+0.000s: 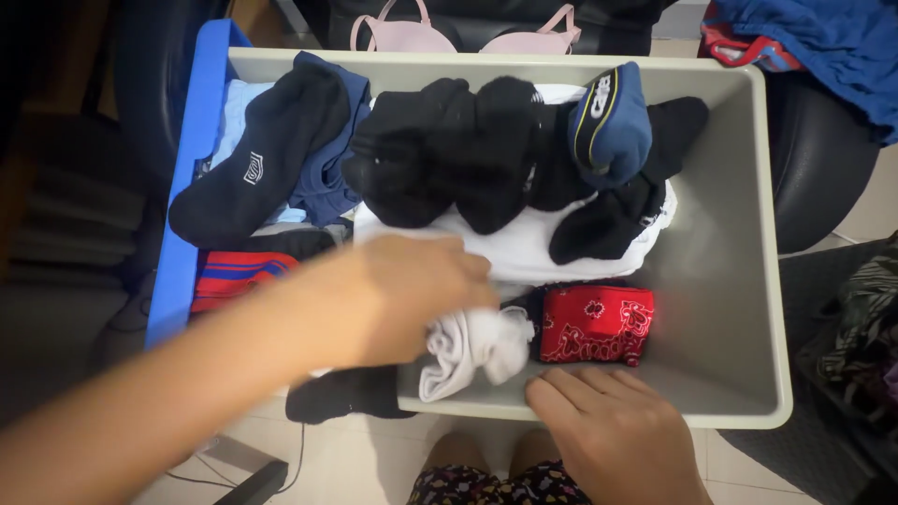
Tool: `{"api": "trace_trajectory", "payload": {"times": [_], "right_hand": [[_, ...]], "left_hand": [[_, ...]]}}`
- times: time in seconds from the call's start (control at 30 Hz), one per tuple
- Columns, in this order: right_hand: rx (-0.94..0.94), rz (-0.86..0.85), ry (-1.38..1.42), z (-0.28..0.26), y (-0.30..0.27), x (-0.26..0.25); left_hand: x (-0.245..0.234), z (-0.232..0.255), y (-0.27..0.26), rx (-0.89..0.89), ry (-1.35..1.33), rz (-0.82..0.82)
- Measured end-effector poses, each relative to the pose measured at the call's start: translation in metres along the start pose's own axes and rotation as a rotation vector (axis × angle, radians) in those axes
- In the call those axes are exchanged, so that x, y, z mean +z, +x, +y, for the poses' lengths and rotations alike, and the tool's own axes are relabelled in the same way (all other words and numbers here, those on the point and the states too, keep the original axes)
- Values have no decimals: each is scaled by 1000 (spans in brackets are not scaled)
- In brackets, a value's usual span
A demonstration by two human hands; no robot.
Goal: The person sorts various socks and small clothing items into a plastic drawer by hand.
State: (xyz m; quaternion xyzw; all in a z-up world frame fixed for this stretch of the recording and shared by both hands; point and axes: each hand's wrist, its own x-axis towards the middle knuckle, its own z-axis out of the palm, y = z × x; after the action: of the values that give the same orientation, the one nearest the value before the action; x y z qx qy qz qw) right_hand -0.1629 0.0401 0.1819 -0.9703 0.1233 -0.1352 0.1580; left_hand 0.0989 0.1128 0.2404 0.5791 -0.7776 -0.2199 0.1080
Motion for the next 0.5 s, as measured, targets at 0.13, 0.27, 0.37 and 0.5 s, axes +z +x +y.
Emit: {"api": "trace_trajectory", "payload": {"times": [0.13, 0.27, 0.37, 0.5], "right_hand": [[-4, 40, -26, 0, 2, 0], [18, -2, -43, -1, 3, -3], [32, -19, -49, -3, 3, -4], [15, 36, -62, -2, 6, -3]], "left_hand": [[-71, -3, -30, -478, -80, 288], [-89, -11, -49, -261, 424, 474], [-71, -24, -41, -428, 489, 358], [-56, -2, -43, -403, 769, 474]]}}
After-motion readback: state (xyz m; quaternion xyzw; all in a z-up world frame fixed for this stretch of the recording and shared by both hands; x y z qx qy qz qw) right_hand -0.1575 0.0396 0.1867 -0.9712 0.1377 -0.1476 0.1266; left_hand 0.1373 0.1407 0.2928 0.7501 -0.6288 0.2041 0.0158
